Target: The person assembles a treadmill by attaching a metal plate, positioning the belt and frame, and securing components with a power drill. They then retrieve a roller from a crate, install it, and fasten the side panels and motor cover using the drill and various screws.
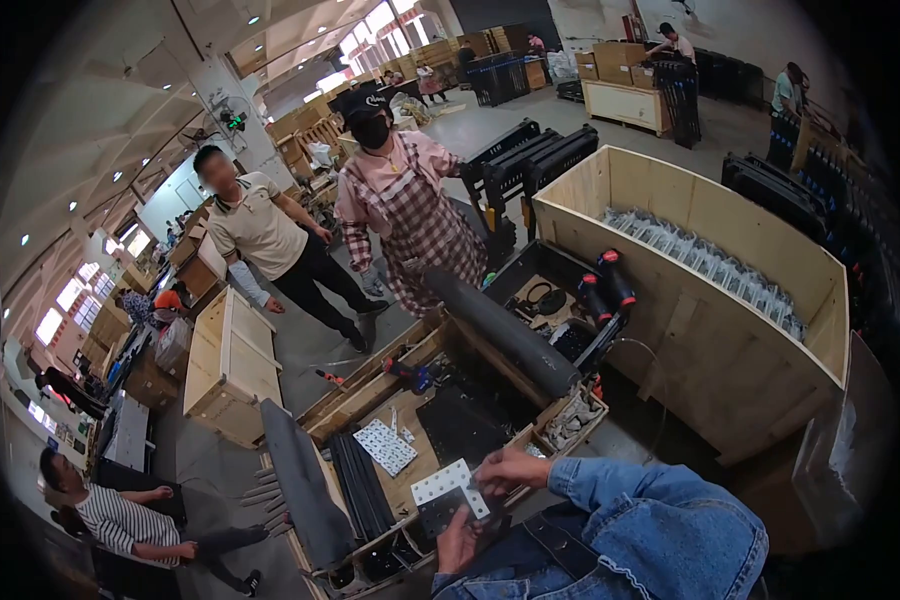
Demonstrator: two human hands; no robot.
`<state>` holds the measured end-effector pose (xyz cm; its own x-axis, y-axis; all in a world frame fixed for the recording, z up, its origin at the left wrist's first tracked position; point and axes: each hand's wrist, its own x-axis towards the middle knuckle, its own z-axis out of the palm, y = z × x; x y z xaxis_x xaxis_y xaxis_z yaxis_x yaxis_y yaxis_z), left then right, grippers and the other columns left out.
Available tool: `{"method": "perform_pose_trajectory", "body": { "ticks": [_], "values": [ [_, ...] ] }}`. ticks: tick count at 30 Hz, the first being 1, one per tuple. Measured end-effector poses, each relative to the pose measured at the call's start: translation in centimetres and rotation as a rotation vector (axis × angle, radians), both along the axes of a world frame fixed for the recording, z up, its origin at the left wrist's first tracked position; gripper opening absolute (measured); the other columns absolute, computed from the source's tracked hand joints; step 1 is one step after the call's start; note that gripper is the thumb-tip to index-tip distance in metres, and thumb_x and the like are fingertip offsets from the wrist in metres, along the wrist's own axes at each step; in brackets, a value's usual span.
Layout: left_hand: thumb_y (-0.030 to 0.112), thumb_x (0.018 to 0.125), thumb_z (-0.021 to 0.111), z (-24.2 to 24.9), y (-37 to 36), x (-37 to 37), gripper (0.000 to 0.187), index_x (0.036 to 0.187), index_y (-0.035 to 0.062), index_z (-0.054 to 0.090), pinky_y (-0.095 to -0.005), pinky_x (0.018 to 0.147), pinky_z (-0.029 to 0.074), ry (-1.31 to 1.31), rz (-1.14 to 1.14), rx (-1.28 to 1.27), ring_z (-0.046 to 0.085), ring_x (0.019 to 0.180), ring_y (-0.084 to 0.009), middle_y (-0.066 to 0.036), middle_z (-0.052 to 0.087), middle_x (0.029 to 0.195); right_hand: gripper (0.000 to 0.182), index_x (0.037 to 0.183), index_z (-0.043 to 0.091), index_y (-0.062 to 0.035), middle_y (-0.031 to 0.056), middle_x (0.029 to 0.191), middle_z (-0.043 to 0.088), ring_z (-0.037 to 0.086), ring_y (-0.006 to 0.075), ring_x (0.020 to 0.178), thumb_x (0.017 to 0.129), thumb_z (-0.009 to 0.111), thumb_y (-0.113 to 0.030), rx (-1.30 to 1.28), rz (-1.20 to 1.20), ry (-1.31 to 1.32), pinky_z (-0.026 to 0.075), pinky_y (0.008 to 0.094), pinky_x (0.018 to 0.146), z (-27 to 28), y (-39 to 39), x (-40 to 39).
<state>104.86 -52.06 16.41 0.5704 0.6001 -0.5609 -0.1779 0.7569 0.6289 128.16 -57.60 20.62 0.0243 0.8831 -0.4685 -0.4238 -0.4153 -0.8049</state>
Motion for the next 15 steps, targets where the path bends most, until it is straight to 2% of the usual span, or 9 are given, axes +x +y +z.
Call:
{"method": "perform_pose_trajectory", "body": {
  "ticks": [4,5,6,8,9,11,12,14,15],
  "values": [
    [0.013,0.094,0.070,0.6,-0.9,0.2,0.023,0.115,0.0103,0.062,-0.0287,0.057,0.052,0.033,-0.044,-0.012,0.064,0.070,-0.0185,-0.005,0.069,0.096,0.024,0.098,0.070,-0.0032,0.0068,0.091,0.070,0.066,0.0116,0.076,0.090,0.071,-0.026,0.221,-0.114,-0.517,0.056,0.0291,0.068,4.3,2.4,9.6],
    [0.014,0.093,0.070,0.6,-1.1,0.4,0.023,0.115,0.0103,0.063,-0.0294,0.058,0.052,0.033,-0.033,0.023,0.064,0.071,-0.0185,-0.004,0.070,0.096,0.026,0.098,0.070,-0.0029,0.0085,0.100,0.070,0.066,0.0157,0.086,0.088,0.073,-0.027,0.246,-0.180,-0.594,0.055,0.0323,0.075,8.0,2.4,12.2],
    [0.015,0.093,0.071,0.6,-1.3,0.5,0.022,0.114,0.0103,0.064,-0.0301,0.059,0.052,0.030,-0.019,0.060,0.064,0.071,-0.0185,-0.004,0.070,0.096,0.026,0.094,0.070,-0.0030,0.0131,0.114,0.067,0.065,0.0228,0.099,0.084,0.075,-0.027,0.573,-0.325,-1.067,0.053,0.0365,0.087,6.4,4.0,17.0],
    [0.018,0.093,0.071,0.6,-1.5,0.6,0.022,0.113,0.0102,0.065,-0.0304,0.061,0.052,0.043,-0.055,0.064,0.064,0.072,-0.0180,-0.004,0.070,0.097,0.026,0.083,0.071,-0.0030,0.0192,0.119,0.062,0.062,0.0309,0.111,0.080,0.073,-0.028,0.437,-0.529,-1.185,0.049,0.0352,0.094,13.8,4.1,22.4],
    [0.018,0.094,0.071,0.5,-1.6,0.6,0.023,0.114,0.0107,0.063,-0.0297,0.061,0.051,0.049,-0.069,0.069,0.063,0.072,-0.0169,-0.003,0.069,0.095,0.025,0.084,0.071,-0.0022,0.0204,0.109,0.065,0.065,0.0308,0.101,0.080,0.072,-0.026,0.594,-0.690,-1.415,0.051,0.0361,0.084,15.5,4.6,25.6],
    [0.019,0.094,0.071,0.4,-2.2,0.7,0.024,0.115,0.0111,0.062,-0.0291,0.061,0.051,0.058,-0.079,0.071,0.063,0.073,-0.0157,-0.002,0.068,0.094,0.027,0.088,0.067,0.0026,0.0123,0.086,0.069,0.065,0.0194,0.079,0.082,0.072,-0.023,0.378,-0.745,-1.365,0.052,0.0329,0.068,19.3,4.6,30.0],
    [0.019,0.095,0.070,0.4,-2.5,0.8,0.022,0.114,0.0111,0.063,-0.0296,0.062,0.051,0.038,-0.067,0.071,0.064,0.073,-0.0166,-0.003,0.069,0.095,0.027,0.088,0.067,0.0026,0.0123,0.086,0.069,0.065,0.0194,0.079,0.082,0.072,-0.023,0.380,-0.738,-1.360,0.052,0.0329,0.068,18.7,4.5,30.4],
    [0.020,0.095,0.069,0.3,-2.3,1.0,0.021,0.114,0.0110,0.065,-0.0302,0.062,0.051,0.007,-0.038,0.089,0.065,0.073,-0.0176,-0.004,0.070,0.095,0.026,0.087,0.068,0.0016,0.0086,0.080,0.068,0.064,0.0177,0.072,0.082,0.071,-0.024,0.326,-0.589,-1.103,0.050,0.0327,0.063,18.0,4.6,31.5],
    [0.020,0.095,0.069,0.1,-2.4,0.9,0.021,0.114,0.0111,0.065,-0.0304,0.062,0.052,0.059,-0.064,0.082,0.065,0.073,-0.0178,-0.005,0.070,0.094,0.023,0.088,0.069,-0.0008,0.0044,0.077,0.067,0.062,0.0134,0.069,0.084,0.071,-0.024,0.301,-0.492,-1.023,0.049,0.0294,0.060,15.9,4.8,30.3]
  ]
}}
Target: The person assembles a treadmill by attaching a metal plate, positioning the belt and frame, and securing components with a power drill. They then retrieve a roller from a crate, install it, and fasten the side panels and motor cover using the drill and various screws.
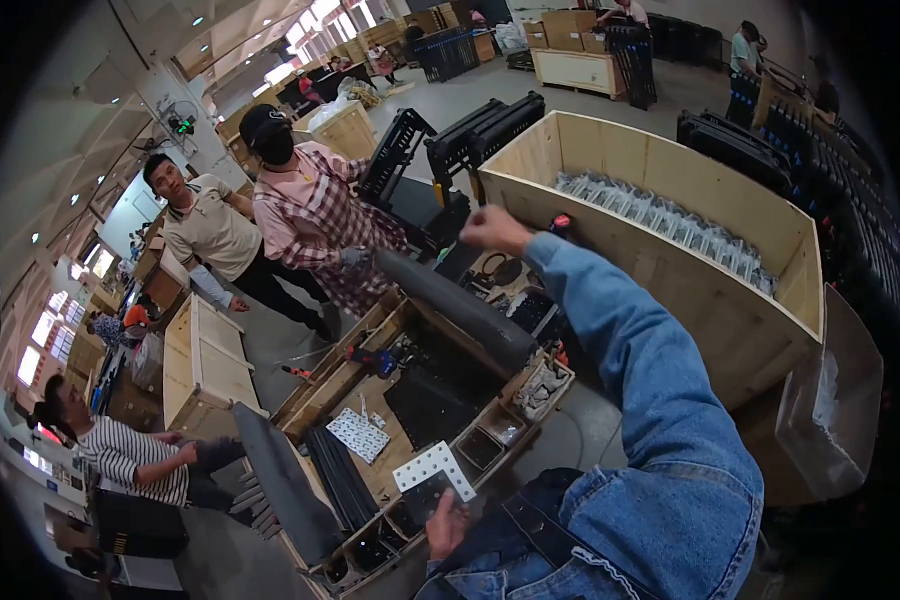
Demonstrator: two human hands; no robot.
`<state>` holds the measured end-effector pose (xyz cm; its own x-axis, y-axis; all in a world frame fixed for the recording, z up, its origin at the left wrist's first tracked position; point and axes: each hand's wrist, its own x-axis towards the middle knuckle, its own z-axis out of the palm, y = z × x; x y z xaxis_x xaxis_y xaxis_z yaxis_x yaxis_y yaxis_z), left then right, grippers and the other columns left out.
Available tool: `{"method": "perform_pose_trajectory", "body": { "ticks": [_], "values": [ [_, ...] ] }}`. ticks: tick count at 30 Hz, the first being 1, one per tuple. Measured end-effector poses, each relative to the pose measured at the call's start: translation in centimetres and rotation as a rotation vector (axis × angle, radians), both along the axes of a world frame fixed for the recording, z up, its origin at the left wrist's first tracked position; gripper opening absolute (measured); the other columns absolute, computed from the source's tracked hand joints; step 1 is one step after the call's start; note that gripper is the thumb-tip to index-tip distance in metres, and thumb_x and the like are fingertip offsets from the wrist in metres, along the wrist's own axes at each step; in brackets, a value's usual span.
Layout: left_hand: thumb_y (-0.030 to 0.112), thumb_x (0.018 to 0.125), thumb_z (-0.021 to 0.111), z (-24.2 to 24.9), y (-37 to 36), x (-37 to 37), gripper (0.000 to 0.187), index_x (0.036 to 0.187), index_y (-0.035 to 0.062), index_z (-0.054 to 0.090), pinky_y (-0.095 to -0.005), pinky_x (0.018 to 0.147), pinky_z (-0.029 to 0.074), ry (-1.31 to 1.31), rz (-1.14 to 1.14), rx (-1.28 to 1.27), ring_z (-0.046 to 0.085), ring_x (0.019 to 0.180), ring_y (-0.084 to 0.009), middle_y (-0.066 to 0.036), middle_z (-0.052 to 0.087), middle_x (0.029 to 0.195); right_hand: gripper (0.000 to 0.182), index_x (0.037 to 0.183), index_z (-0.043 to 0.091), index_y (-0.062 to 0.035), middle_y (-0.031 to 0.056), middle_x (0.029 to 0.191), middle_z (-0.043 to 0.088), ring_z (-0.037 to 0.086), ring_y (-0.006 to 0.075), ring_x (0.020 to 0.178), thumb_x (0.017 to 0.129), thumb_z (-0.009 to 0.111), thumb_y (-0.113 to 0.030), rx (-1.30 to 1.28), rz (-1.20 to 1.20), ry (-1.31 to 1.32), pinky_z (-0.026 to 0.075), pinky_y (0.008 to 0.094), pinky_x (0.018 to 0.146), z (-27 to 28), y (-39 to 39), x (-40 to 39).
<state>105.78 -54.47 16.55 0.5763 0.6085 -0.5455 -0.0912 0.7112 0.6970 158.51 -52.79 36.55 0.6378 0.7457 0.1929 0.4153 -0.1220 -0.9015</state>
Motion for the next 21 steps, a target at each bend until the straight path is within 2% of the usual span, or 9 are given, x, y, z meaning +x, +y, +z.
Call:
{"method": "perform_pose_trajectory", "body": {
  "ticks": [1,2,5,6,7,9,11,12,21],
  "values": [
    [0.020,0.096,0.068,-0.2,0.0,-0.1,0.021,0.114,0.0111,0.065,-0.0306,0.061,0.052,0.053,-0.024,-0.008,0.066,0.073,-0.0181,-0.005,0.071,0.094,0.020,0.089,0.070,-0.0025,0.0036,0.076,0.067,0.061,0.0105,0.068,0.085,0.071,-0.022,-0.069,0.096,0.135,0.049,0.0263,0.059,-2.3,-0.2,-2.0],
    [0.020,0.096,0.068,-0.5,0.0,0.1,0.021,0.114,0.0111,0.065,-0.0306,0.061,0.052,0.038,-0.011,-0.002,0.066,0.073,-0.0181,-0.005,0.071,0.094,0.019,0.084,0.069,-0.0019,0.0045,0.073,0.067,0.064,0.0113,0.066,0.086,0.073,-0.020,-0.069,0.160,0.260,0.051,0.0265,0.055,-4.2,-0.9,-5.1],
    [0.019,0.096,0.067,-1.3,-0.3,0.4,0.020,0.114,0.0105,0.064,-0.0308,0.061,0.054,-0.058,0.017,-0.073,0.067,0.073,-0.0187,-0.006,0.071,0.094,0.026,0.099,0.070,-0.0015,0.0055,0.084,0.071,0.067,0.0124,0.072,0.088,0.074,-0.025,-0.228,0.364,0.423,0.055,0.0264,0.059,-14.2,-2.1,-12.3],
    [0.019,0.096,0.067,-1.6,-0.1,0.5,0.020,0.114,0.0102,0.064,-0.0309,0.062,0.054,-0.046,0.009,-0.074,0.067,0.073,-0.0189,-0.006,0.071,0.093,0.029,0.101,0.069,-0.0025,0.0058,0.086,0.071,0.068,0.0130,0.073,0.090,0.074,-0.029,-0.220,0.428,0.585,0.056,0.0267,0.061,-16.1,-2.9,-15.2],
    [0.019,0.097,0.067,-1.6,-0.2,0.7,0.020,0.114,0.0099,0.064,-0.0311,0.063,0.055,-0.030,0.000,-0.075,0.067,0.073,-0.0191,-0.007,0.071,0.093,0.029,0.102,0.069,-0.0036,0.0059,0.088,0.071,0.069,0.0137,0.076,0.091,0.073,-0.030,-0.380,0.416,0.592,0.057,0.0267,0.067,-14.3,-4.3,-17.9],
    [0.019,0.097,0.067,-1.0,-0.6,1.3,0.021,0.115,0.0095,0.063,-0.0312,0.064,0.056,-0.039,-0.008,-0.063,0.067,0.074,-0.0192,-0.007,0.071,0.094,0.028,0.105,0.067,-0.0008,0.0060,0.090,0.071,0.070,0.0144,0.082,0.094,0.070,-0.026,-0.229,0.452,0.874,0.057,0.0267,0.071,-18.9,-4.8,-21.6],
    [0.019,0.097,0.066,-0.9,-0.3,1.6,0.021,0.116,0.0091,0.063,-0.0313,0.065,0.056,-0.044,-0.012,-0.046,0.067,0.075,-0.0193,-0.006,0.071,0.095,0.029,0.106,0.066,0.0003,0.0080,0.095,0.070,0.071,0.0158,0.086,0.095,0.068,-0.026,-0.269,0.448,0.942,0.057,0.0268,0.072,-17.7,-6.0,-23.8],
    [0.018,0.098,0.065,-1.1,-0.3,1.5,0.021,0.116,0.0089,0.063,-0.0315,0.065,0.056,-0.021,-0.017,-0.067,0.067,0.076,-0.0194,-0.006,0.070,0.096,0.029,0.107,0.064,-0.0001,0.0067,0.095,0.068,0.069,0.0135,0.081,0.094,0.069,-0.025,-0.233,0.398,0.997,0.057,0.0248,0.068,-17.9,-6.3,-24.7],
    [0.018,0.099,0.063,-0.4,0.2,1.0,0.020,0.116,0.0089,0.062,-0.0307,0.065,0.056,0.015,-0.050,-0.069,0.067,0.077,-0.0191,-0.007,0.069,0.097,0.031,0.108,0.066,-0.0029,0.0066,0.096,0.068,0.067,0.0136,0.083,0.093,0.070,-0.030,-0.277,0.417,1.121,0.055,0.0236,0.068,-18.4,-8.1,-27.5]
  ]
}}
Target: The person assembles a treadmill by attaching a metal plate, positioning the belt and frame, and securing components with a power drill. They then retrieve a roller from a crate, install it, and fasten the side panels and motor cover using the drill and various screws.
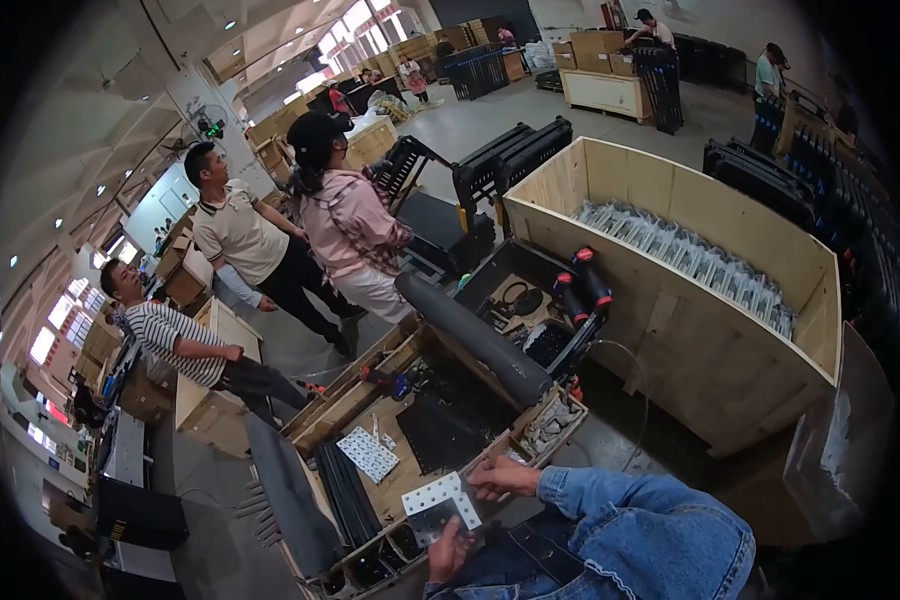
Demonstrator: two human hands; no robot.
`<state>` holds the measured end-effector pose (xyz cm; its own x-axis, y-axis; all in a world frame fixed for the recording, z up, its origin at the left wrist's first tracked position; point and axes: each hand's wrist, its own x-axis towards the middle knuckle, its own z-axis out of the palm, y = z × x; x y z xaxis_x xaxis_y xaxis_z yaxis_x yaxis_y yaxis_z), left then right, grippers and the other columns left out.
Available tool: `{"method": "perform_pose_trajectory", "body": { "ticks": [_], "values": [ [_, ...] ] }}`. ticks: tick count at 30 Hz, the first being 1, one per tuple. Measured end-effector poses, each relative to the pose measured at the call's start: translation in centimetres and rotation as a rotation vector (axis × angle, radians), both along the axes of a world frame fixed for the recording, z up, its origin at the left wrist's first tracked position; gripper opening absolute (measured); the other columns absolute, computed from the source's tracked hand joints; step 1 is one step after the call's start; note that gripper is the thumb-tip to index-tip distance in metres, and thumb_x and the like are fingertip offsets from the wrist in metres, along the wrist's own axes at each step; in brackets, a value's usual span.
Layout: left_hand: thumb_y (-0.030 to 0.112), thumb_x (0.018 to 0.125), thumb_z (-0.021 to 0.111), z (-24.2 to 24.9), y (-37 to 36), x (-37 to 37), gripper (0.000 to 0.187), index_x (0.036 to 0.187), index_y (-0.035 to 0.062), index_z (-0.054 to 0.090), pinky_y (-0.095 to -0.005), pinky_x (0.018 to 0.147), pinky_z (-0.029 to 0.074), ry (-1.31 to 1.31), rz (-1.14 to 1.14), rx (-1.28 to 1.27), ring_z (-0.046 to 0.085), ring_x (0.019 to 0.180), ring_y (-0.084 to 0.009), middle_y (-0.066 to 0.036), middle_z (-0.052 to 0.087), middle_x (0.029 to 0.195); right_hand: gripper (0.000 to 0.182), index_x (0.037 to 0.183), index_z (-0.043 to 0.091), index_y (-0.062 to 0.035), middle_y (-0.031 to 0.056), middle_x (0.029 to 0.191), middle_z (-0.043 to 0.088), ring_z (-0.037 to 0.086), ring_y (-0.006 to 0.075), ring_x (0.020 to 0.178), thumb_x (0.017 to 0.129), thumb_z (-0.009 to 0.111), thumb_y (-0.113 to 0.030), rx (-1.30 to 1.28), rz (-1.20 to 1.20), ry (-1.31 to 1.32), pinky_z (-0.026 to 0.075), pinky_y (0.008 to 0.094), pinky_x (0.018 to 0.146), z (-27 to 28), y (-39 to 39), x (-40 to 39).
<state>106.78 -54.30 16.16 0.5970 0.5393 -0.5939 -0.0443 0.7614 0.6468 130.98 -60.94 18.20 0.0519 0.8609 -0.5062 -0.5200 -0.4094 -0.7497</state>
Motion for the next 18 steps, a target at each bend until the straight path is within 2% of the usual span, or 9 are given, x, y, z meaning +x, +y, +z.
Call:
{"method": "perform_pose_trajectory", "body": {
  "ticks": [7,9,16,18],
  "values": [
    [0.020,0.099,0.064,0.7,0.0,-0.9,0.020,0.115,0.0092,0.062,-0.0310,0.064,0.055,-0.002,0.036,-0.018,0.067,0.077,-0.0196,-0.007,0.069,0.097,0.033,0.113,0.067,-0.0047,0.0057,0.105,0.070,0.067,0.0136,0.088,0.094,0.069,-0.031,-0.014,0.061,0.005,0.054,0.0230,0.074,-1.2,0.0,-2.8],
    [0.020,0.098,0.064,-0.6,0.6,-1.6,0.020,0.115,0.0092,0.062,-0.0309,0.065,0.055,0.007,0.038,-0.034,0.067,0.078,-0.0197,-0.007,0.069,0.097,0.032,0.114,0.067,-0.0057,0.0041,0.106,0.070,0.067,0.0128,0.090,0.095,0.068,-0.031,-0.016,0.071,0.050,0.054,0.0226,0.076,-1.1,0.1,-3.1],
    [0.022,0.098,0.066,-0.3,0.5,-2.8,0.024,0.115,0.0069,0.061,-0.0302,0.068,0.055,0.003,0.081,-0.038,0.067,0.081,-0.0200,-0.006,0.068,0.099,0.030,0.112,0.067,-0.0068,0.0020,0.103,0.070,0.066,0.0102,0.088,0.095,0.069,-0.032,-0.039,0.052,0.049,0.053,0.0218,0.076,-0.7,-0.1,-3.8],
    [0.021,0.097,0.067,-0.1,0.4,-2.9,0.024,0.116,0.0068,0.061,-0.0301,0.068,0.055,0.012,0.094,-0.054,0.067,0.081,-0.0199,-0.006,0.068,0.100,0.032,0.112,0.064,-0.0060,0.0018,0.099,0.068,0.066,0.0109,0.086,0.095,0.070,-0.033,-0.014,0.051,0.058,0.054,0.0243,0.076,-1.0,0.0,-3.9]
  ]
}}
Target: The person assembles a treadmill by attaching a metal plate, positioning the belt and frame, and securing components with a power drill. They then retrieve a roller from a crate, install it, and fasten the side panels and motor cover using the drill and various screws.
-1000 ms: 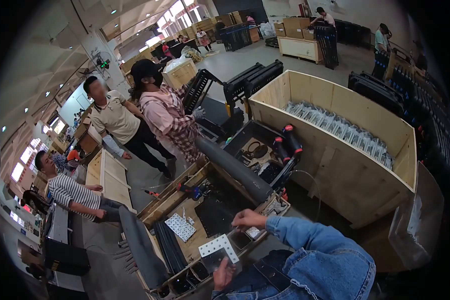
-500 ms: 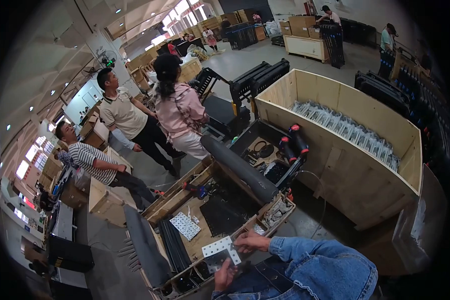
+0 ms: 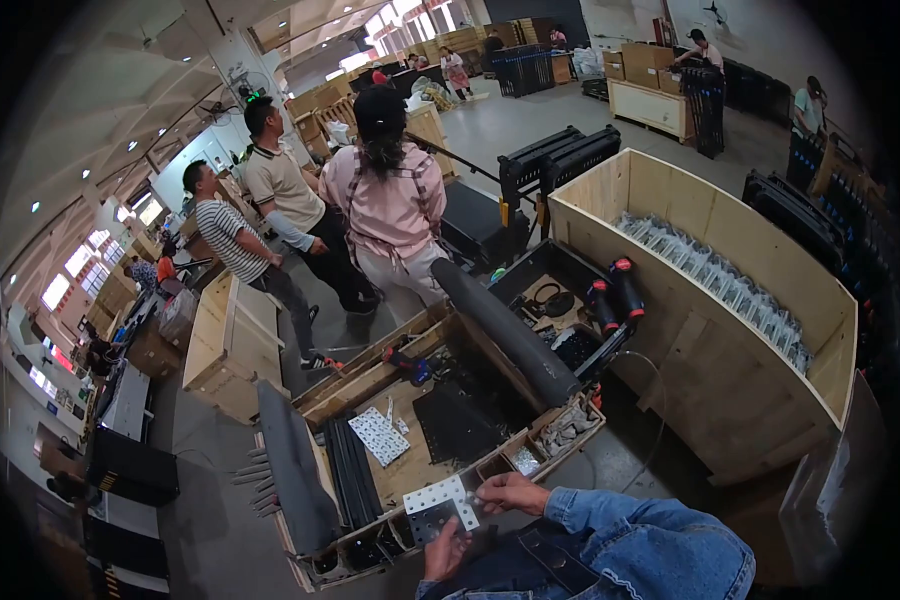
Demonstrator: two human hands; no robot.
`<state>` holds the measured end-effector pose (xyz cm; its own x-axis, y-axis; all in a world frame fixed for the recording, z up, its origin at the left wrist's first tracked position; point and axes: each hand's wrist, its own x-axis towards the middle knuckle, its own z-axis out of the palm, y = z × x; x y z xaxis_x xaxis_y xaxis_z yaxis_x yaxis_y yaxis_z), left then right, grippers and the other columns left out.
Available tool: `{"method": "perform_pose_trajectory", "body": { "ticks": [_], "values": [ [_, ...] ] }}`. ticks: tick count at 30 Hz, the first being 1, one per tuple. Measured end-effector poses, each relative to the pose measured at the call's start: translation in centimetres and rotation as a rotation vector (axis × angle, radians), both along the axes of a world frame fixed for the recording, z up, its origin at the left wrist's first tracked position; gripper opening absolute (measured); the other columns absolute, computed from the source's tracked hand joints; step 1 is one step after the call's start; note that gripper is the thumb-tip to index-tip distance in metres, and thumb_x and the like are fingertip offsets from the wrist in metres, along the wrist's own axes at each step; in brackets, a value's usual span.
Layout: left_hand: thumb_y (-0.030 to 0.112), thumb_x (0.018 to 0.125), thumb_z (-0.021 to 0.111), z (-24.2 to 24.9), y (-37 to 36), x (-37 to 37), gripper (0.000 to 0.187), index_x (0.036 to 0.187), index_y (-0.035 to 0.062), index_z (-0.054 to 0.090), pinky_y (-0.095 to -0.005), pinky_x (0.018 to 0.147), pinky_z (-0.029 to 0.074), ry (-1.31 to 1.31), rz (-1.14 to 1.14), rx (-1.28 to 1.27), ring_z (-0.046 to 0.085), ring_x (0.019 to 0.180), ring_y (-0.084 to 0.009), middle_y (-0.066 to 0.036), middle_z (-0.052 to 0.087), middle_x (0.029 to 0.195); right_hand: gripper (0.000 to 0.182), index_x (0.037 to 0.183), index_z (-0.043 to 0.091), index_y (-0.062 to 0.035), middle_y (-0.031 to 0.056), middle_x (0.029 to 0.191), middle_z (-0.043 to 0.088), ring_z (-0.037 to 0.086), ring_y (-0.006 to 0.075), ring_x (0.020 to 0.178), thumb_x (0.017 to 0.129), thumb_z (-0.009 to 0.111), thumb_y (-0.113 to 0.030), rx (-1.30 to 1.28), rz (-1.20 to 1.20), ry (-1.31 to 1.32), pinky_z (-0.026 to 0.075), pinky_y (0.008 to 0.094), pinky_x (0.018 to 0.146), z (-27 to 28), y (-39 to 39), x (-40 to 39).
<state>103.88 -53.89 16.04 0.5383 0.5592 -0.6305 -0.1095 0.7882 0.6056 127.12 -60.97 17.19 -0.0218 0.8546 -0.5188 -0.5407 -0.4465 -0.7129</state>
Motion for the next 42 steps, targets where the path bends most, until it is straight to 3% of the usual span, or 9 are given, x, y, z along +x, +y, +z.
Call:
{"method": "perform_pose_trajectory", "body": {
  "ticks": [8,10,19,29,31,36,42],
  "values": [
    [0.017,0.096,0.068,0.2,-0.1,0.1,0.028,0.121,0.0067,0.061,-0.0296,0.069,0.054,0.004,-0.021,-0.035,0.066,0.084,-0.0193,-0.006,0.068,0.105,0.031,0.111,0.064,-0.0068,0.0011,0.095,0.067,0.064,0.0106,0.083,0.095,0.070,-0.032,-0.012,-0.043,0.020,0.053,0.0257,0.077,-0.4,-0.2,-0.4],
    [0.022,0.096,0.069,0.0,-0.1,0.0,0.030,0.120,0.0052,0.063,-0.0300,0.075,0.052,0.029,-0.035,-0.017,0.065,0.086,-0.0166,-0.004,0.069,0.103,0.030,0.110,0.065,-0.0072,0.0009,0.094,0.066,0.063,0.0105,0.082,0.095,0.070,-0.032,-0.003,-0.064,0.028,0.053,0.0258,0.076,-0.6,-0.4,-0.5],
    [0.020,0.095,0.069,-0.2,0.4,-0.1,0.028,0.118,0.0048,0.063,-0.0298,0.072,0.053,0.037,-0.098,-0.042,0.065,0.084,-0.0164,-0.005,0.069,0.099,0.027,0.106,0.065,-0.0082,0.0006,0.092,0.067,0.063,0.0098,0.083,0.095,0.070,-0.032,-0.020,-0.101,0.004,0.052,0.0251,0.075,0.3,-0.7,-0.5],
    [0.013,0.092,0.071,-0.3,0.9,-1.0,0.030,0.119,0.0048,0.060,-0.0291,0.064,0.053,-0.007,-0.195,0.022,0.064,0.077,-0.0176,-0.007,0.067,0.099,0.025,0.106,0.068,-0.0062,0.0011,0.095,0.069,0.065,0.0090,0.082,0.094,0.070,-0.029,0.015,0.024,-0.118,0.054,0.0220,0.073,1.7,-0.8,-1.6],
    [0.016,0.093,0.070,-0.1,1.2,-1.5,0.028,0.116,0.0014,0.063,-0.0286,0.063,0.055,0.006,-0.241,0.177,0.066,0.072,-0.0157,-0.007,0.069,0.093,0.025,0.107,0.068,-0.0064,0.0010,0.095,0.069,0.065,0.0087,0.082,0.095,0.070,-0.029,0.016,0.046,-0.133,0.054,0.0218,0.073,1.8,-0.9,-1.7],
    [0.015,0.092,0.071,-2.1,2.3,-2.8,0.029,0.115,0.0009,0.063,-0.0296,0.064,0.056,0.028,-0.247,0.129,0.067,0.072,-0.0163,-0.008,0.070,0.092,0.028,0.107,0.068,-0.0053,0.0009,0.095,0.068,0.065,0.0093,0.086,0.094,0.071,-0.030,0.080,0.210,-0.183,0.054,0.0250,0.078,2.6,0.1,-1.9],
    [0.014,0.093,0.070,-2.7,3.2,-4.2,0.029,0.117,0.0012,0.061,-0.0303,0.062,0.056,-0.030,-0.229,0.118,0.068,0.070,-0.0176,-0.009,0.070,0.092,0.025,0.105,0.067,-0.0056,0.0004,0.092,0.068,0.065,0.0089,0.086,0.096,0.069,-0.029,0.049,0.173,-0.179,0.053,0.0239,0.078,4.0,2.3,-4.8]
  ]
}}
